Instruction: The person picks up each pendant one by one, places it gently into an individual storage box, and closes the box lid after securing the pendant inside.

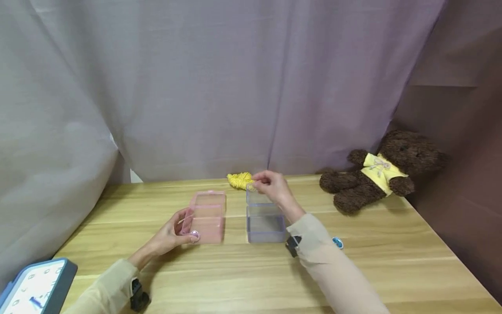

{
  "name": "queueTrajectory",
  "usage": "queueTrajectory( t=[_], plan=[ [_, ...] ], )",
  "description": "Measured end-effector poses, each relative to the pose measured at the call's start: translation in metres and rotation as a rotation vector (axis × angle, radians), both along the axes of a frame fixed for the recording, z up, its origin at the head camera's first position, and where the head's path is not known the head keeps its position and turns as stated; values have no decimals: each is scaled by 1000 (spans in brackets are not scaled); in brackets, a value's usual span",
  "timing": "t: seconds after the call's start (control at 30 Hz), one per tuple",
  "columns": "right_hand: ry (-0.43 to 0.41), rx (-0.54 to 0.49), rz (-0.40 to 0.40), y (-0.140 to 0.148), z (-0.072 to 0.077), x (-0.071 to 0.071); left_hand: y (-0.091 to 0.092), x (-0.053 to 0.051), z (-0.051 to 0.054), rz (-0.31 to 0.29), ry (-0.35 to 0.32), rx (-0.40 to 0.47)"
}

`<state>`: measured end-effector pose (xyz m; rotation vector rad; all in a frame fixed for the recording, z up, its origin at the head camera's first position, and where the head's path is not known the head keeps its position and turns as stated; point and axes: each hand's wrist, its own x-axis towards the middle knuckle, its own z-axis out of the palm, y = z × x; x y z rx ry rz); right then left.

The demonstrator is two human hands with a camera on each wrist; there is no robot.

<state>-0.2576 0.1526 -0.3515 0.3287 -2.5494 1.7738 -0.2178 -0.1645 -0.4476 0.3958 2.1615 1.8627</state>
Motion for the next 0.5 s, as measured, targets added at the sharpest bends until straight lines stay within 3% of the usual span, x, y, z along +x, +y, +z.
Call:
queueTrajectory(
  t=[0.07, 0.2, 0.37, 0.5],
  plan=[
    [-5, 1, -69, 33, -10, -2, 0, 0, 0, 6, -7, -2],
    [-59, 117, -134, 78, -37, 1, 1, 1, 2, 11, -26, 8],
    [-127, 229, -123, 94, -64, 4, 0, 2, 2, 6, -26, 13],
    [-149, 272, -116, 95, -73, 4, 0, 1, 1, -3, -22, 16]
  ],
)
